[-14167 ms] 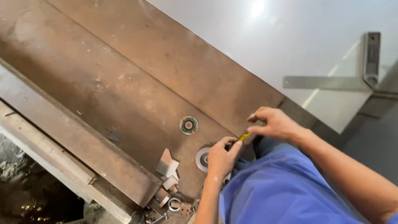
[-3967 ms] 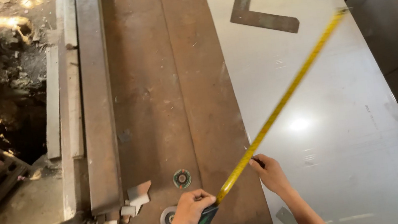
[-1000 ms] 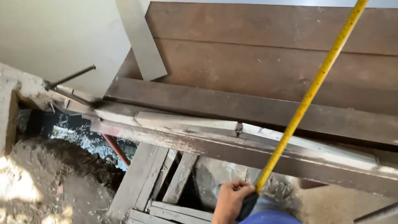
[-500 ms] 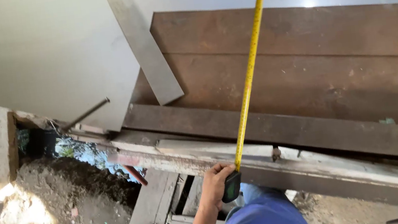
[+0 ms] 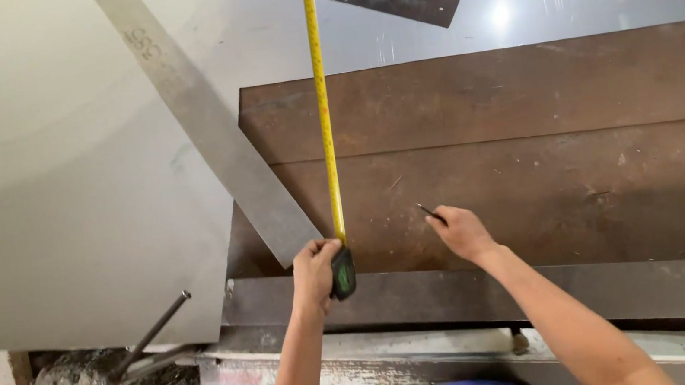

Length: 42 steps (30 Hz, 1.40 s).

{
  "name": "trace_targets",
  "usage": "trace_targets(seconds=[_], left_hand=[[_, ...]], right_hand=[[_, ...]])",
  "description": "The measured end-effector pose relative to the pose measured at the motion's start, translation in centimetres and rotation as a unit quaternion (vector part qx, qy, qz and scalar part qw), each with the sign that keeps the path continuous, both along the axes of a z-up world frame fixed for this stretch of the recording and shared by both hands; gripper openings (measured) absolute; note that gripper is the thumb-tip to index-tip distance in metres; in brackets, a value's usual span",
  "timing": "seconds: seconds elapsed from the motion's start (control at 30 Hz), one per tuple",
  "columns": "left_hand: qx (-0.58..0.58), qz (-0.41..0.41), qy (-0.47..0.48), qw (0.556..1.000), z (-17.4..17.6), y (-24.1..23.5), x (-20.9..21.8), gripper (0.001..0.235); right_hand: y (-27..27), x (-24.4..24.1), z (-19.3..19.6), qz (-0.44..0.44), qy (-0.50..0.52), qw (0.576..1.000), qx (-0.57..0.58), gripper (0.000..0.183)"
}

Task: Measuring and marking dimensions on a metal sheet using a tape measure and scribe.

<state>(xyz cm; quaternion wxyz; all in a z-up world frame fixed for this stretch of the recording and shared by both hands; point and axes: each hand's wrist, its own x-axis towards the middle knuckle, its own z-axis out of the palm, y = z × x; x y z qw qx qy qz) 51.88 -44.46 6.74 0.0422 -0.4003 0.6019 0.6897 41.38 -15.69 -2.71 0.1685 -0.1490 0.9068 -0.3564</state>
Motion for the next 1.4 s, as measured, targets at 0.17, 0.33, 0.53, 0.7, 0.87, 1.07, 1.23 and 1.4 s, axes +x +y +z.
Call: trace_targets(seconds=[0.17, 0.33, 0.53, 0.7, 0.87, 1.07, 1.23, 1.4], left_hand=[[0.002, 0.005, -0.037, 0.999, -0.7, -5.4, -9.7, 0.016], [-0.03, 0.058, -0.012, 0.998, -9.1, -10.5, -18.1, 0.014], [-0.16, 0.041, -0.094, 0.982, -11.4, -14.0, -27.5, 0.017], [-0.217, 0.004, -0.183, 0.959, -11.6, -16.9, -33.3, 0.023], [-0.254, -0.038, -0.255, 0.932, -12.6, -18.5, -38.0, 0.03], [-0.274, -0.12, -0.332, 0.894, -11.8, -19.3, -41.9, 0.041], [-0.301, -0.209, -0.38, 0.849, -11.6, -19.9, -44.3, 0.056], [-0.312, -0.265, -0.387, 0.826, -13.9, -21.1, -44.9, 0.064]], right_hand=[[-4.7, -0.7, -0.3, -0.038, -0.033, 0.999, -0.015, 0.032], [-3.7, -2.3, -3.4, -0.076, -0.059, 0.995, 0.019, 0.029], [-4.2, -10.7, -3.5, -0.079, -0.053, 0.993, 0.075, 0.032], [-8.5, -20.5, -4.1, -0.043, -0.004, 0.998, 0.053, 0.031], [-15.6, -29.0, -5.2, 0.017, 0.109, 0.994, -0.018, 0.022], [-21.3, -31.9, -8.8, 0.077, 0.185, 0.98, -0.007, 0.017], [-21.8, -31.4, -9.3, 0.047, 0.313, 0.948, 0.013, 0.014], [-21.7, -31.5, -9.6, 0.034, 0.295, 0.955, 0.007, 0.013]])
